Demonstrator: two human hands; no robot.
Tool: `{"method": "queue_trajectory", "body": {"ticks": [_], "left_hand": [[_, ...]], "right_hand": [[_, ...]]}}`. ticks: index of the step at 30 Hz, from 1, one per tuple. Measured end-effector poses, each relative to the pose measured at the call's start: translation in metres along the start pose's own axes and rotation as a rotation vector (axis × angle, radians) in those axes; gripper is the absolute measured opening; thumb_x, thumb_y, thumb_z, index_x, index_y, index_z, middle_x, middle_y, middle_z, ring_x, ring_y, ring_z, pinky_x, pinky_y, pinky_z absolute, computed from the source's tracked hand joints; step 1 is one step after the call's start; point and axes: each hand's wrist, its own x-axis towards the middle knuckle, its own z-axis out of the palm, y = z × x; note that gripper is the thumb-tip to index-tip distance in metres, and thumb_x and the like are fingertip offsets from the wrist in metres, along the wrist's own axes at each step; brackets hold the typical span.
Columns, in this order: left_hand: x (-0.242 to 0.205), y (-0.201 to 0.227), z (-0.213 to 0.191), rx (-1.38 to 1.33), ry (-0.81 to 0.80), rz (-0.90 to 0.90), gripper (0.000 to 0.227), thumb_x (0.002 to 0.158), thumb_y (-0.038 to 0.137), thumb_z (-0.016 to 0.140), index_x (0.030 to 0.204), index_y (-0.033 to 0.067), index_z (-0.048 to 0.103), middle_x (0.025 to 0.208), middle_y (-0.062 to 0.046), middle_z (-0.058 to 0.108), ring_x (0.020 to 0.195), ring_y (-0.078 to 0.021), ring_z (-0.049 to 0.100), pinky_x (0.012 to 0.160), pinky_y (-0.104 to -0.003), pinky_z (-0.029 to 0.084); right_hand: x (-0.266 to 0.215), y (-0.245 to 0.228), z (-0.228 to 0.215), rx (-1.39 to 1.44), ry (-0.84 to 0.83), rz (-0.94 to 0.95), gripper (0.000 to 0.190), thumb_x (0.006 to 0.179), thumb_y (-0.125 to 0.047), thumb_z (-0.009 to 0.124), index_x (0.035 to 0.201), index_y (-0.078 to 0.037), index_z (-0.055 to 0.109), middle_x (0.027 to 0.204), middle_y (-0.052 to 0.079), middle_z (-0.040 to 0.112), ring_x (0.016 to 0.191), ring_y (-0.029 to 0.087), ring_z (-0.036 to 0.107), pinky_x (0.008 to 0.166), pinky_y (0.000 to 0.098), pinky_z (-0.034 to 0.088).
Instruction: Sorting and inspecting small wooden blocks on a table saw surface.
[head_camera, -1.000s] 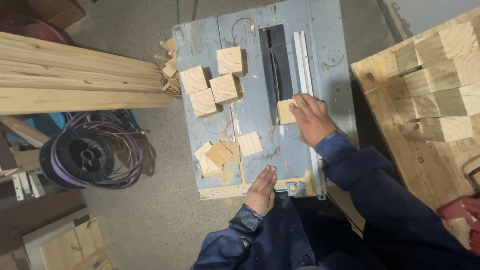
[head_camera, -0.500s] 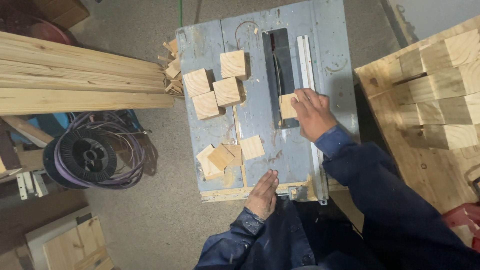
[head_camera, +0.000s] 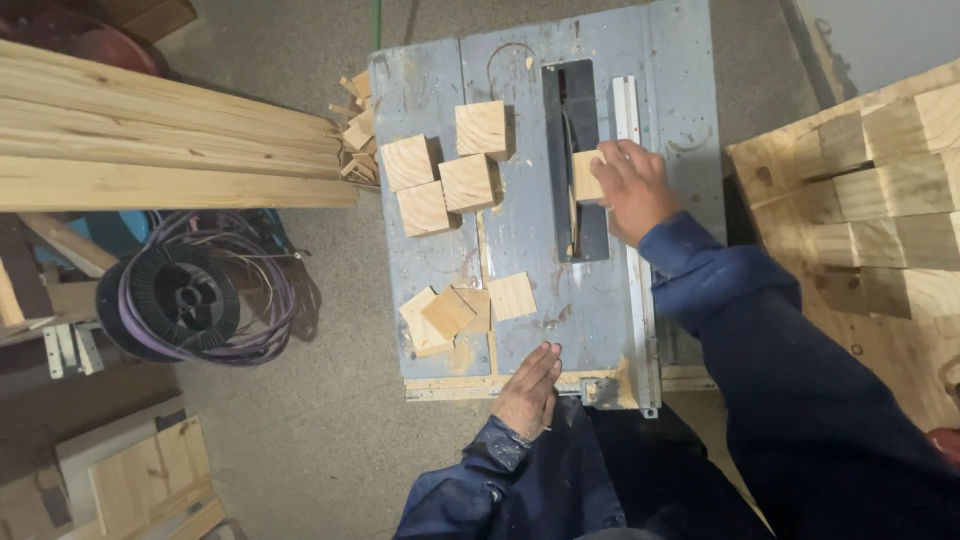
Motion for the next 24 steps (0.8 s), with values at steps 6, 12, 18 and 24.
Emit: {"method": "queue_trajectory", "body": {"ticks": [6, 12, 18, 24], "left_hand": [[0.000, -0.002, 0.000, 0.005, 0.032, 0.048, 0.033, 0.090, -0.002, 0.056, 0.120, -0.0083, 0.068, 0.139, -0.024, 0.064, 0.129, -0.0428, 0.060, 0.108, -0.046, 0.052], [-0.005, -0.002, 0.002, -0.021, 0.064, 0.059, 0.033, 0.092, 0.001, 0.053, 0.121, -0.0081, 0.067, 0.140, -0.023, 0.063, 0.130, -0.0427, 0.059, 0.108, -0.046, 0.051], [-0.010, -0.010, 0.005, -0.043, -0.005, 0.097, 0.041, 0.083, -0.006, 0.060, 0.123, -0.0124, 0.063, 0.141, -0.028, 0.060, 0.130, -0.0485, 0.056, 0.107, -0.050, 0.052], [-0.005, -0.003, 0.007, -0.017, 0.021, 0.060, 0.033, 0.090, 0.001, 0.061, 0.120, -0.0100, 0.067, 0.139, -0.025, 0.063, 0.128, -0.0448, 0.059, 0.104, -0.047, 0.055]], "right_hand": [[-0.019, 0.028, 0.016, 0.064, -0.031, -0.088, 0.065, 0.068, -0.028, 0.081, 0.128, -0.008, 0.064, 0.137, 0.011, 0.061, 0.127, 0.036, 0.053, 0.095, 0.0492, 0.040], [-0.063, -0.002, 0.008, 0.057, -0.057, -0.116, 0.049, 0.086, -0.041, 0.067, 0.127, -0.013, 0.064, 0.138, 0.008, 0.061, 0.126, 0.033, 0.053, 0.095, 0.0452, 0.039], [-0.124, -0.058, -0.028, 0.275, -0.086, -0.069, 0.047, 0.100, -0.047, 0.047, 0.127, -0.011, 0.062, 0.138, 0.011, 0.058, 0.123, 0.037, 0.051, 0.099, 0.0489, 0.042], [-0.152, -0.131, -0.087, 0.311, -0.137, -0.001, 0.053, 0.097, -0.048, 0.055, 0.135, -0.011, 0.061, 0.143, 0.012, 0.059, 0.126, 0.036, 0.056, 0.098, 0.0470, 0.046]]}}
